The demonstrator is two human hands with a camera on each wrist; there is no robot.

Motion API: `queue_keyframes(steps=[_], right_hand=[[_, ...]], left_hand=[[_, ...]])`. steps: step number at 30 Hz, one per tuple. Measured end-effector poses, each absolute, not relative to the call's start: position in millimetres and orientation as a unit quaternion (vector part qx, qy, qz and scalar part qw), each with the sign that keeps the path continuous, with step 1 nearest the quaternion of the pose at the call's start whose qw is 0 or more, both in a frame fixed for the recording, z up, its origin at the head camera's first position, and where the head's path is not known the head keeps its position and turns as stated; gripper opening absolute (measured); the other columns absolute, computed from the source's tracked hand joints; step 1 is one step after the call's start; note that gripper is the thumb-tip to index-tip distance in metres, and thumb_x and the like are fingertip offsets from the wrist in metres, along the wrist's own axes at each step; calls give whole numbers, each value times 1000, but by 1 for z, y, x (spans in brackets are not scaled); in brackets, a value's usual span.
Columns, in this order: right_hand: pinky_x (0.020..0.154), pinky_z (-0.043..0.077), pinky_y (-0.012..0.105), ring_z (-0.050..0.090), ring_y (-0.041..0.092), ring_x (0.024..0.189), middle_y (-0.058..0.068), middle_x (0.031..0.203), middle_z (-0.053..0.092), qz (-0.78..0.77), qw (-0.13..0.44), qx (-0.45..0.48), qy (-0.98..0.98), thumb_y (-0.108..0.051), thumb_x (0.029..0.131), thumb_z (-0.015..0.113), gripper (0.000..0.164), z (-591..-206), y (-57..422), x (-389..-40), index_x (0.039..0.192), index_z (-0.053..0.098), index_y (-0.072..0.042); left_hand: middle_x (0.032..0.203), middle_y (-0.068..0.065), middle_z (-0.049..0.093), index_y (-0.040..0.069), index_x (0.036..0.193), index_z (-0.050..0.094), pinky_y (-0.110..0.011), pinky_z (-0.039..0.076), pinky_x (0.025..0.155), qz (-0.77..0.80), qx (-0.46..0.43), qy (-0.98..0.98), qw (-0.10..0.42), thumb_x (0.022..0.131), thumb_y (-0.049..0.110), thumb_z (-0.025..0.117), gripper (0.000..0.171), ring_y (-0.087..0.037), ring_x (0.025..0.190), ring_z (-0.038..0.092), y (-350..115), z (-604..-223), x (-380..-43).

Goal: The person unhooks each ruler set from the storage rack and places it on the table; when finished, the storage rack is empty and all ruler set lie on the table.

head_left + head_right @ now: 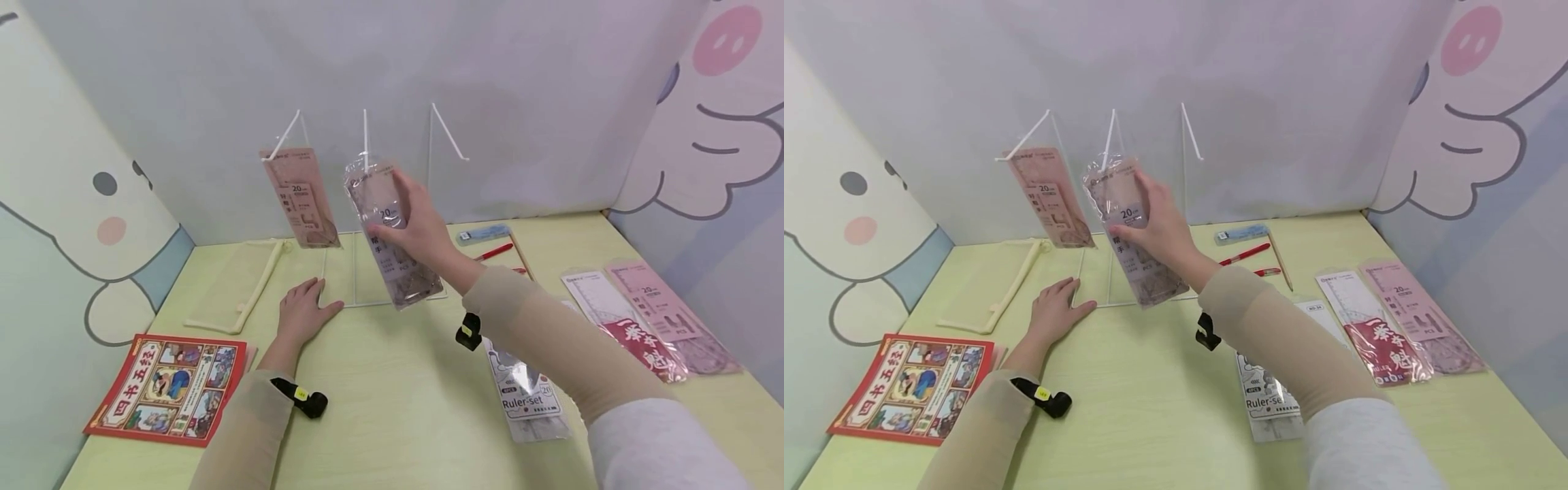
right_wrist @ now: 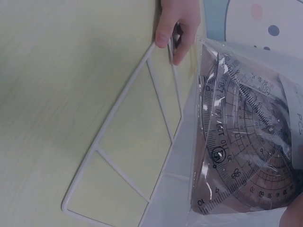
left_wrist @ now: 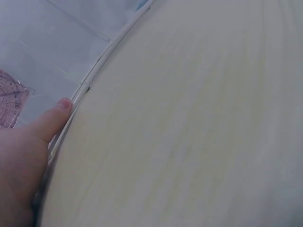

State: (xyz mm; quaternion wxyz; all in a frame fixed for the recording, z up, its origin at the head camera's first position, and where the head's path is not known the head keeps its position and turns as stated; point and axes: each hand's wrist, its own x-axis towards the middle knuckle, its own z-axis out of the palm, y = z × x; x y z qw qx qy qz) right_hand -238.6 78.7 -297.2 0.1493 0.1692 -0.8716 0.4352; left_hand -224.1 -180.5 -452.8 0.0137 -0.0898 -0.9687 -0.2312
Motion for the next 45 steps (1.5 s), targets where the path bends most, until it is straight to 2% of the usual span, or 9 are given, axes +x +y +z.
queue_keyframes(steps=[5, 11, 18, 27, 31, 37, 45], right_hand=[[81, 50, 33, 49, 20, 110, 5, 149, 29, 425, 151, 190, -872, -42, 73, 78, 101, -296, 82, -230, 151, 17, -19], [81, 51, 36, 48, 22, 111, 7, 146, 31, 430, 148, 199, -868, -38, 73, 79, 99, -293, 83, -222, 150, 20, -17], [86, 49, 39, 46, 23, 117, 6, 147, 31, 430, 151, 215, -864, -37, 73, 80, 99, -290, 83, -216, 150, 20, -17], [81, 51, 35, 49, 24, 110, 10, 143, 33, 441, 149, 231, -854, -29, 74, 81, 99, -287, 86, -208, 149, 19, -15], [83, 50, 35, 48, 24, 111, 11, 142, 34, 447, 153, 244, -847, -26, 74, 81, 99, -286, 87, -207, 149, 19, -13], [81, 51, 37, 50, 24, 108, 12, 137, 36, 455, 159, 264, -836, -24, 74, 81, 98, -287, 88, -206, 149, 19, -15], [78, 52, 37, 51, 24, 107, 9, 144, 31, 500, 140, 263, -813, -20, 80, 76, 91, -292, 94, -203, 149, 16, -24]], left_hand=[[147, -17, 32, 6, 143, 39, -60, 17, 103, -229, -91, -969, 16, 86, 60, 54, 80, -43, 131, 26, -181, -453, -224], [147, -18, 32, 6, 143, 38, -60, 17, 103, -228, -90, -969, 10, 86, 61, 53, 80, -43, 132, 25, -180, -453, -224], [147, -19, 31, 6, 143, 37, -61, 16, 103, -226, -90, -970, 7, 87, 59, 54, 79, -43, 132, 24, -180, -449, -224], [147, -17, 31, 6, 144, 37, -60, 18, 103, -221, -85, -972, 4, 87, 59, 53, 79, -43, 131, 25, -179, -452, -222], [147, -17, 32, 6, 143, 38, -60, 17, 103, -219, -86, -972, 8, 87, 60, 52, 79, -43, 131, 25, -180, -452, -223], [147, -17, 32, 6, 143, 38, -60, 18, 103, -219, -85, -972, 9, 87, 58, 53, 78, -43, 131, 25, -180, -450, -223], [147, -17, 32, 6, 143, 38, -60, 17, 103, -222, -86, -971, 8, 87, 58, 53, 78, -43, 131, 25, -179, -451, -223]])
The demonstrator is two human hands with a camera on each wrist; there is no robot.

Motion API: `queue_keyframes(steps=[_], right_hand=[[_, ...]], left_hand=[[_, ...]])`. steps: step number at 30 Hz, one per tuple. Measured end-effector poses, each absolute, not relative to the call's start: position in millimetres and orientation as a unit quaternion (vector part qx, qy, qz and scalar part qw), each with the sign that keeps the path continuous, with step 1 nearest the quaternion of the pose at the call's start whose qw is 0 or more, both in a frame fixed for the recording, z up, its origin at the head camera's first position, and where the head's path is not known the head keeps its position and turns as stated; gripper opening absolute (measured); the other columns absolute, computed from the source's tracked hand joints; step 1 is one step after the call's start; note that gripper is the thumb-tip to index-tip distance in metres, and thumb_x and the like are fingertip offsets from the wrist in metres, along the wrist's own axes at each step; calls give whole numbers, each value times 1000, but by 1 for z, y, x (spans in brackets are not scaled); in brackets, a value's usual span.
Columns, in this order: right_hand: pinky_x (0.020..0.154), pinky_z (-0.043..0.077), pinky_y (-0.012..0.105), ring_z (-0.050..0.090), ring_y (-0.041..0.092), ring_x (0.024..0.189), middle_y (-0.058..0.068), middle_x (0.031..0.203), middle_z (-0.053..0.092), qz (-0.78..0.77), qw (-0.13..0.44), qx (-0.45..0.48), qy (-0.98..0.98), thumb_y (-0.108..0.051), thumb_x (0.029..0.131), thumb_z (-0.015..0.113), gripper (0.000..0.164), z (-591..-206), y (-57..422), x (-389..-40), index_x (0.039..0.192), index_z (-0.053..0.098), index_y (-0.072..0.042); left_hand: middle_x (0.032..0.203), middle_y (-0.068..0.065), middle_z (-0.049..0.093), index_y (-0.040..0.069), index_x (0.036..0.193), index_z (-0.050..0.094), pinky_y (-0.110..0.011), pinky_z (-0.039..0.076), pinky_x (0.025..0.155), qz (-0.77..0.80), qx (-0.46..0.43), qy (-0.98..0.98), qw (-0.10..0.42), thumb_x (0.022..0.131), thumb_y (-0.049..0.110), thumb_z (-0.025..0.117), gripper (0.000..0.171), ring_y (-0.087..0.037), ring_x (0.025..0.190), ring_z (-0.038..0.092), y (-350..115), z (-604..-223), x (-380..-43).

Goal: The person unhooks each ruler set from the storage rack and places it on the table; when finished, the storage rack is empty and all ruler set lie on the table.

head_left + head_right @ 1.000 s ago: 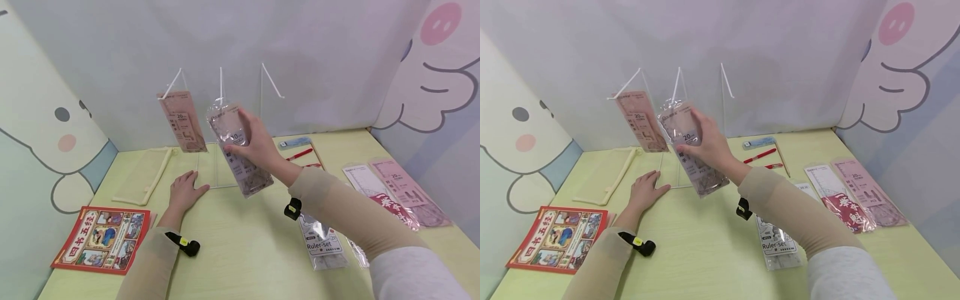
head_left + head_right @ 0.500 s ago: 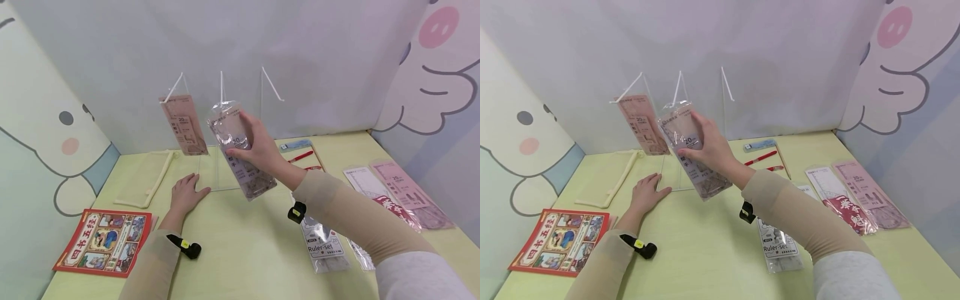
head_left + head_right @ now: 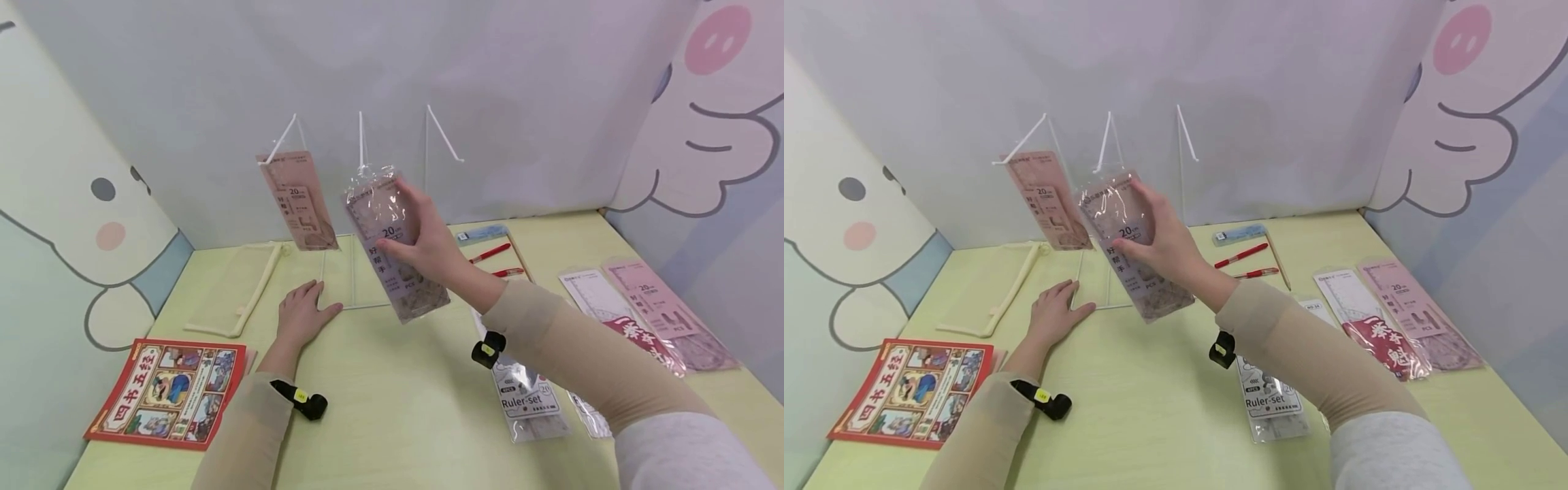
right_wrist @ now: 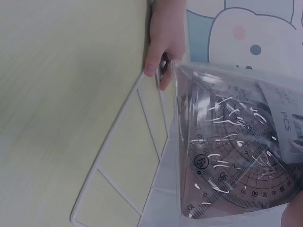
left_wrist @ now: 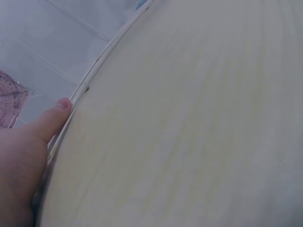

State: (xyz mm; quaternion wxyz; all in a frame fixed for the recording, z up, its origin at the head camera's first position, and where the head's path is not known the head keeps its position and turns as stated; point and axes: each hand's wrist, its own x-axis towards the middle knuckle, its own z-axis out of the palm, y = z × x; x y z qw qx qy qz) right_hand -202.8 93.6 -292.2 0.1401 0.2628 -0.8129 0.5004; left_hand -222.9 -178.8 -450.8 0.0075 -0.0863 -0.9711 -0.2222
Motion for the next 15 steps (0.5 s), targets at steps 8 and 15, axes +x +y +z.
queue_keyframes(steps=[8, 15], right_hand=[[80, 50, 49, 51, 30, 110, 9, 143, 30, 515, 111, 217, -822, -22, 85, 71, 85, -302, 103, -198, 147, 14, -35], [87, 46, 53, 45, 32, 121, 8, 145, 30, 515, 63, 165, -839, -29, 86, 69, 84, -326, 117, -193, 146, 11, -46]], left_hand=[[146, -18, 32, 6, 143, 38, -60, 18, 102, -219, -86, -972, 12, 87, 59, 53, 79, -43, 131, 26, -180, -453, -224], [146, -17, 33, 6, 142, 39, -60, 18, 103, -219, -87, -972, 15, 87, 59, 54, 78, -43, 131, 26, -179, -453, -224]])
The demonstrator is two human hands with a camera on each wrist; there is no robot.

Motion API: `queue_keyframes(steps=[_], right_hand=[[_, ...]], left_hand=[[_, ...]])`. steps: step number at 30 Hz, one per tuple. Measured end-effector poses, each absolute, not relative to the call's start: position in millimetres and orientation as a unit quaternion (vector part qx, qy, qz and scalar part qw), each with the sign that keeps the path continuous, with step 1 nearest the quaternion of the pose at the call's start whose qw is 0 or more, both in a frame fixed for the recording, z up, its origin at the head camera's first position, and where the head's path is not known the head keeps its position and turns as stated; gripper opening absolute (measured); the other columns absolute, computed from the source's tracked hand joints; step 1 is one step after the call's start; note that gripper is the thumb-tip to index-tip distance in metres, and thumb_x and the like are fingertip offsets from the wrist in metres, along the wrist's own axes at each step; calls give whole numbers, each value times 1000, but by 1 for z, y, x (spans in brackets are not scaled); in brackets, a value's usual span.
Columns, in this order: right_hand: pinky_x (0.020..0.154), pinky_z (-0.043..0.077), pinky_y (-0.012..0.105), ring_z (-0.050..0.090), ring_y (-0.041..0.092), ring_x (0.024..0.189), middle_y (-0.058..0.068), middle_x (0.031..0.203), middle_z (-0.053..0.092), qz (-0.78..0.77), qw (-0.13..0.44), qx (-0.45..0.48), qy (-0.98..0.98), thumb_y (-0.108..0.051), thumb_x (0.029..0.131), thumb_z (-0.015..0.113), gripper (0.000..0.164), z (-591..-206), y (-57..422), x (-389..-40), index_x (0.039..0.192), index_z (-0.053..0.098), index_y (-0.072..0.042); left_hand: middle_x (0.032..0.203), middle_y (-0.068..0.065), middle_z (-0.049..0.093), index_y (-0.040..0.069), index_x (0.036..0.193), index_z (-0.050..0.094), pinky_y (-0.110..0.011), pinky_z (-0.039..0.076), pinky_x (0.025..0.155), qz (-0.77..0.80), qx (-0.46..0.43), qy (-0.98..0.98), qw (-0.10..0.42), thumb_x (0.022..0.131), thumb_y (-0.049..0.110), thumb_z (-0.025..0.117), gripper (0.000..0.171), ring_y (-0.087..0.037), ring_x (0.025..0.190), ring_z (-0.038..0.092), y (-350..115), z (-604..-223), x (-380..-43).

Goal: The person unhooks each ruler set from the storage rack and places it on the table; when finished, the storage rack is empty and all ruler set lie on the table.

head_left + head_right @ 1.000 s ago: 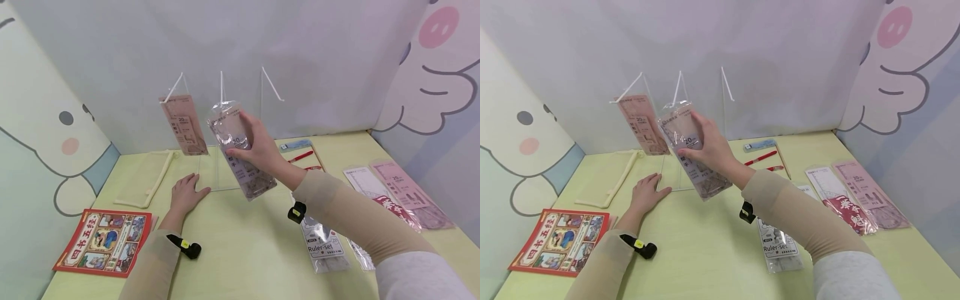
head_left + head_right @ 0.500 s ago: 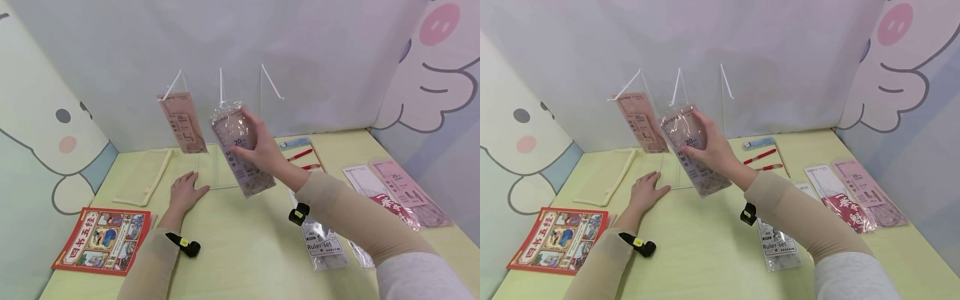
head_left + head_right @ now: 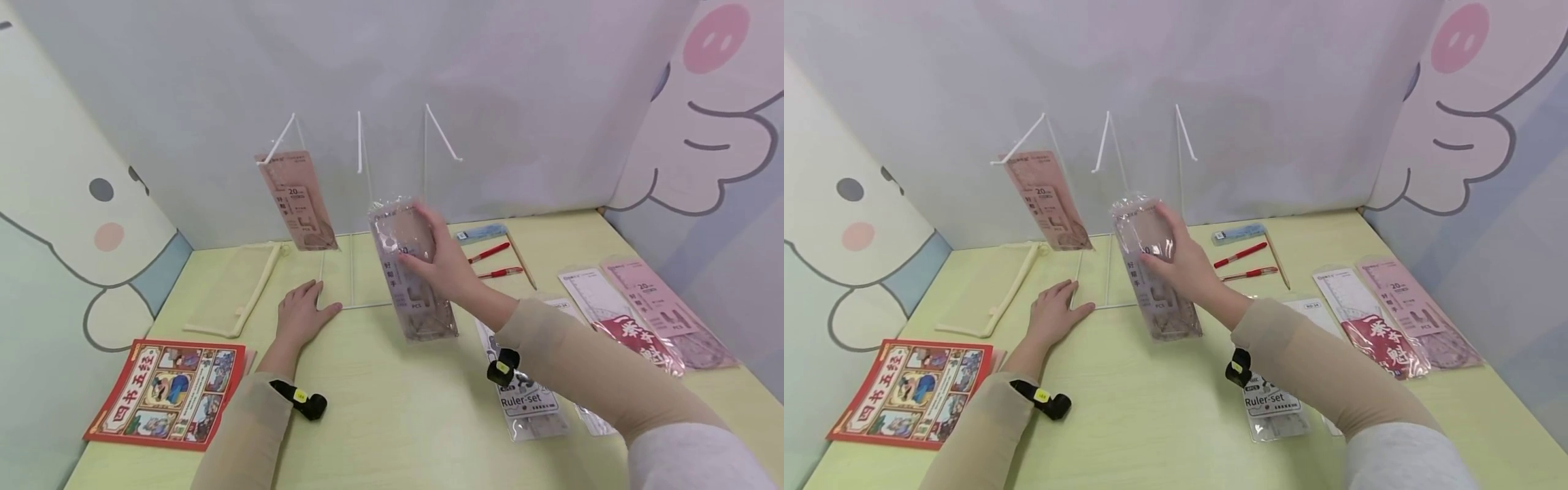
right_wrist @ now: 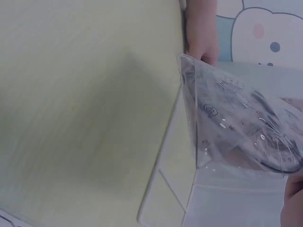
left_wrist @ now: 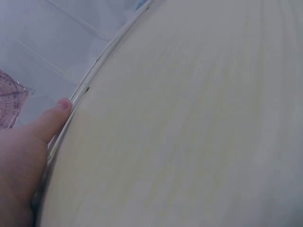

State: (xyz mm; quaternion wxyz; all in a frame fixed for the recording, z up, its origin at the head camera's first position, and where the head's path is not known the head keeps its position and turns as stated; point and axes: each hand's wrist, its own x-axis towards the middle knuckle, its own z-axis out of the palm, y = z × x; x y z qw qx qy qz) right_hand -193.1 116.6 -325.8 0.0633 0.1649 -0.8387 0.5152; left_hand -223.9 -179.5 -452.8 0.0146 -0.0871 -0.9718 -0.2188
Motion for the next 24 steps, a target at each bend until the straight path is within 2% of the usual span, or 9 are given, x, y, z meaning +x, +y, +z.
queue_keyframes(steps=[3, 8, 14, 18, 22, 24], right_hand=[[87, 46, 51, 49, 31, 118, 12, 140, 37, 514, 35, 149, -844, -30, 86, 68, 85, -337, 122, -189, 146, 9, -45], [85, 49, 48, 56, 31, 111, 15, 130, 46, 511, 0, 143, -847, -25, 87, 69, 89, -354, 131, -183, 149, 6, -37], [81, 52, 43, 60, 29, 102, 15, 122, 51, 492, -29, 130, -860, -28, 82, 74, 97, -371, 140, -176, 150, 4, -32], [83, 51, 41, 58, 26, 102, 16, 134, 41, 467, -42, 139, -872, -32, 77, 78, 109, -383, 147, -172, 152, 0, -24], [75, 53, 33, 57, 23, 94, 18, 142, 26, 427, -57, 148, -890, -37, 71, 81, 118, -392, 153, -166, 152, -4, -20], [67, 54, 29, 57, 22, 87, 20, 139, 27, 402, -65, 146, -901, -42, 69, 81, 121, -395, 155, -162, 152, -6, -20]], left_hand=[[146, -17, 33, 6, 143, 39, -60, 17, 103, -222, -86, -971, 12, 87, 58, 54, 78, -43, 131, 26, -179, -452, -223], [147, -17, 31, 6, 143, 37, -60, 17, 103, -223, -85, -971, 5, 87, 58, 53, 78, -43, 132, 25, -179, -449, -222], [147, -17, 31, 6, 144, 37, -60, 16, 103, -225, -84, -971, 0, 88, 57, 54, 78, -43, 132, 24, -178, -447, -222], [147, -17, 31, 6, 144, 37, -60, 17, 103, -224, -84, -971, 2, 87, 58, 53, 78, -43, 132, 24, -178, -448, -223], [147, -17, 31, 6, 143, 37, -60, 17, 103, -223, -84, -971, 4, 87, 60, 53, 80, -42, 132, 24, -178, -449, -224], [147, -17, 31, 6, 143, 37, -60, 16, 103, -224, -84, -971, 3, 86, 59, 54, 80, -43, 132, 24, -178, -450, -224]])
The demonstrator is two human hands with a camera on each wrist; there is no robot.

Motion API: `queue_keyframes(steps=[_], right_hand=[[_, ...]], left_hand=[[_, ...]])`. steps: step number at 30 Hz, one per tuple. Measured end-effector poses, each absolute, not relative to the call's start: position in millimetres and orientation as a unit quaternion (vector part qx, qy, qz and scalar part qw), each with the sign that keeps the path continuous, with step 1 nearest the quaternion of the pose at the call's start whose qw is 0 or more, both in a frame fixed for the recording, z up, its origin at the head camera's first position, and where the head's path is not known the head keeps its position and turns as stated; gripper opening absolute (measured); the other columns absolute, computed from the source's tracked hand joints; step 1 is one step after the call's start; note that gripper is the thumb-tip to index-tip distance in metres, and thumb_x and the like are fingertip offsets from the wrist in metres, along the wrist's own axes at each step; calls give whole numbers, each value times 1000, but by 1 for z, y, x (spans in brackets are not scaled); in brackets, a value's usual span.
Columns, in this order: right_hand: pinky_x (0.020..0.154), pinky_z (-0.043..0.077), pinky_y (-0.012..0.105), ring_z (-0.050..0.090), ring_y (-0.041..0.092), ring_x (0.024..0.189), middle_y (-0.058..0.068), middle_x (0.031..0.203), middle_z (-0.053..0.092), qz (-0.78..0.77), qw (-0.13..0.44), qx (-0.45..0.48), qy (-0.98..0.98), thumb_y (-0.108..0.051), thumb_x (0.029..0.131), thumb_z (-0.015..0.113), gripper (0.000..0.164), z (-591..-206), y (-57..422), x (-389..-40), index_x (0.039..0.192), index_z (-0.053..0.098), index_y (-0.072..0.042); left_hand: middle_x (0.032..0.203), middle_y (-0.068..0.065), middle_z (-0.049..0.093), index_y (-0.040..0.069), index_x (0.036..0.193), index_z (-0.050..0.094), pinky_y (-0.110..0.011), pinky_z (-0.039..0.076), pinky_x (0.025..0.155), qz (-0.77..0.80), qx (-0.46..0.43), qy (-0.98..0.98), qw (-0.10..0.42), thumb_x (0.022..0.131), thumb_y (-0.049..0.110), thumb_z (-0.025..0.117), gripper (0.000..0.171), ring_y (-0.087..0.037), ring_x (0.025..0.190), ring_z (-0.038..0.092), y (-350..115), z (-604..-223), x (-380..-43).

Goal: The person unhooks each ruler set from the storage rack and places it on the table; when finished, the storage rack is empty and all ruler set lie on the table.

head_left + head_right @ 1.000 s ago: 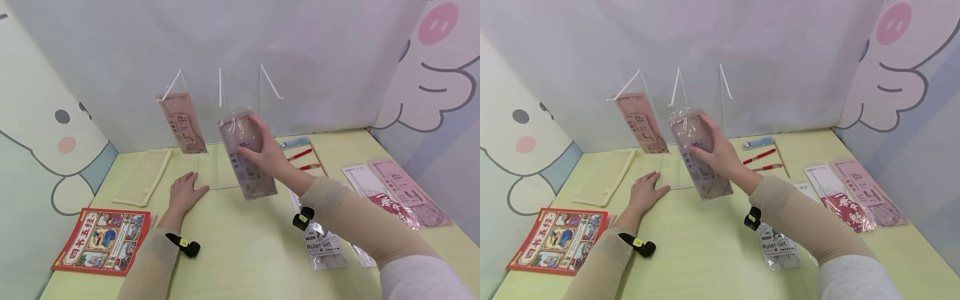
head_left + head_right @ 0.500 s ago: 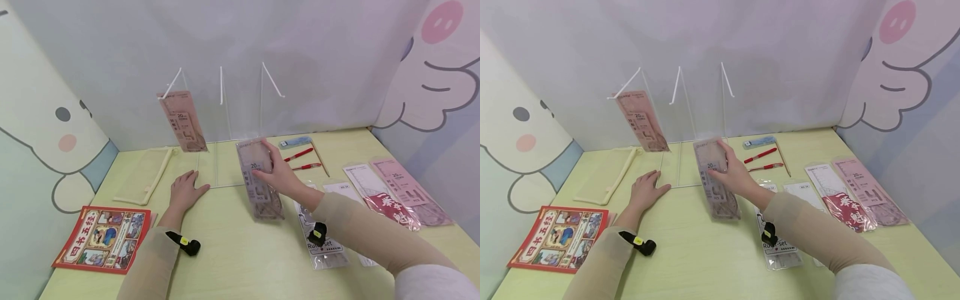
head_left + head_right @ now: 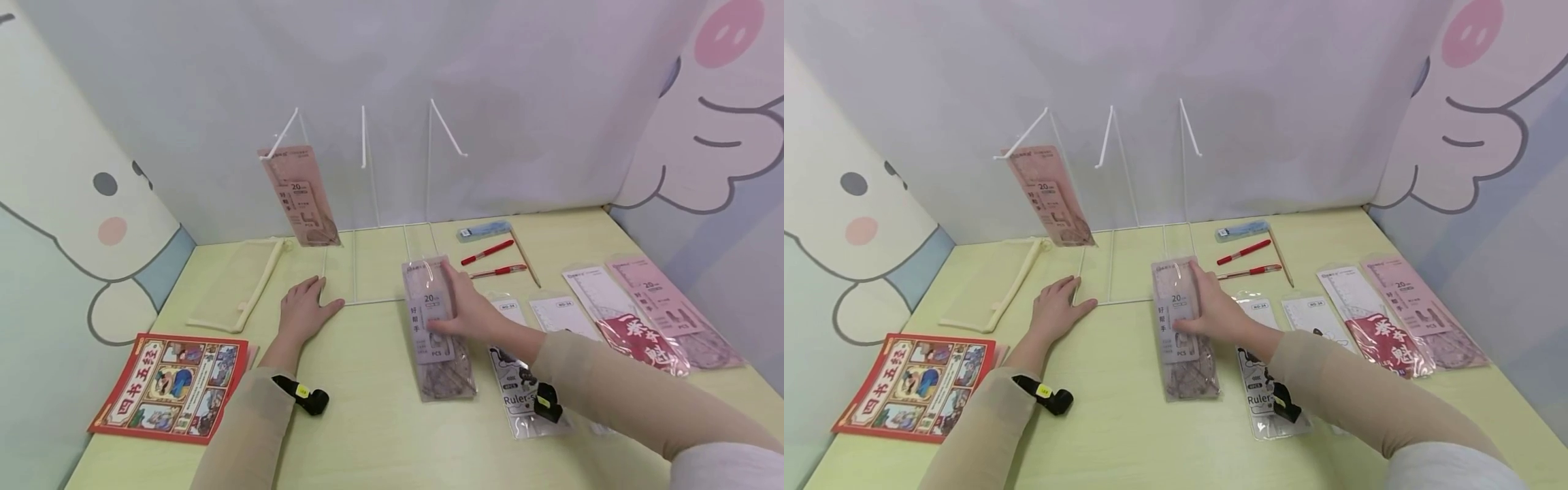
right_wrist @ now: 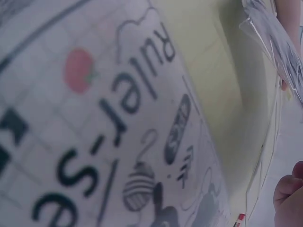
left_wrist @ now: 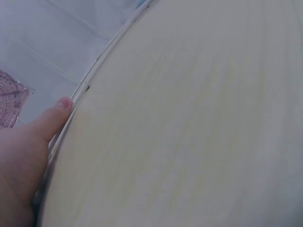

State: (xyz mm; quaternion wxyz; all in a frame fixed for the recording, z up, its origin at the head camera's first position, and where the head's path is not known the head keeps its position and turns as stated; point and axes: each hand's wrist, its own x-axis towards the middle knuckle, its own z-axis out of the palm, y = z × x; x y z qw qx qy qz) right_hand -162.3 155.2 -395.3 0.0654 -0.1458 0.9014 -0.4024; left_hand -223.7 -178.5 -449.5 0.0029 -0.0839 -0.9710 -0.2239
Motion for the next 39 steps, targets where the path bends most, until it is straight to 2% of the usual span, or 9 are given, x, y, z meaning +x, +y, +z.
queue_keyframes(steps=[6, 12, 15, 27, 39], right_hand=[[59, 51, 27, 55, 19, 78, 21, 136, 31, -318, 65, -134, 936, -58, 65, 77, 125, -399, 161, -150, 152, -3, -18], [48, 43, 28, 50, 16, 62, 17, 123, 39, -241, 73, -118, 960, -69, 63, 71, 121, -405, 165, -137, 152, 10, -14], [46, 40, 27, 47, 15, 58, 14, 119, 41, -208, 72, -121, 968, -72, 63, 69, 120, -410, 166, -133, 152, 14, -12], [44, 37, 28, 43, 14, 56, 7, 104, 44, -153, 86, -137, 975, -78, 59, 65, 117, -417, 163, -115, 150, 25, -15], [46, 37, 28, 43, 14, 58, 4, 96, 43, -131, 88, -135, 978, -86, 54, 57, 117, -422, 167, -119, 146, 34, -18]], left_hand=[[147, -16, 31, 7, 144, 37, -60, 16, 103, -223, -83, -971, 2, 86, 60, 53, 80, -42, 132, 24, -178, -449, -224], [147, -16, 31, 7, 143, 38, -60, 17, 103, -223, -83, -971, 4, 87, 59, 54, 78, -42, 132, 24, -178, -447, -224], [147, -17, 31, 6, 143, 38, -60, 17, 103, -223, -82, -971, 4, 87, 57, 54, 77, -43, 132, 24, -179, -446, -224], [147, -18, 31, 5, 143, 38, -60, 16, 103, -226, -86, -970, 4, 87, 56, 55, 77, -43, 132, 24, -178, -448, -223], [147, -17, 32, 5, 143, 38, -60, 16, 103, -230, -84, -970, 6, 88, 56, 55, 76, -42, 132, 25, -177, -449, -224]])
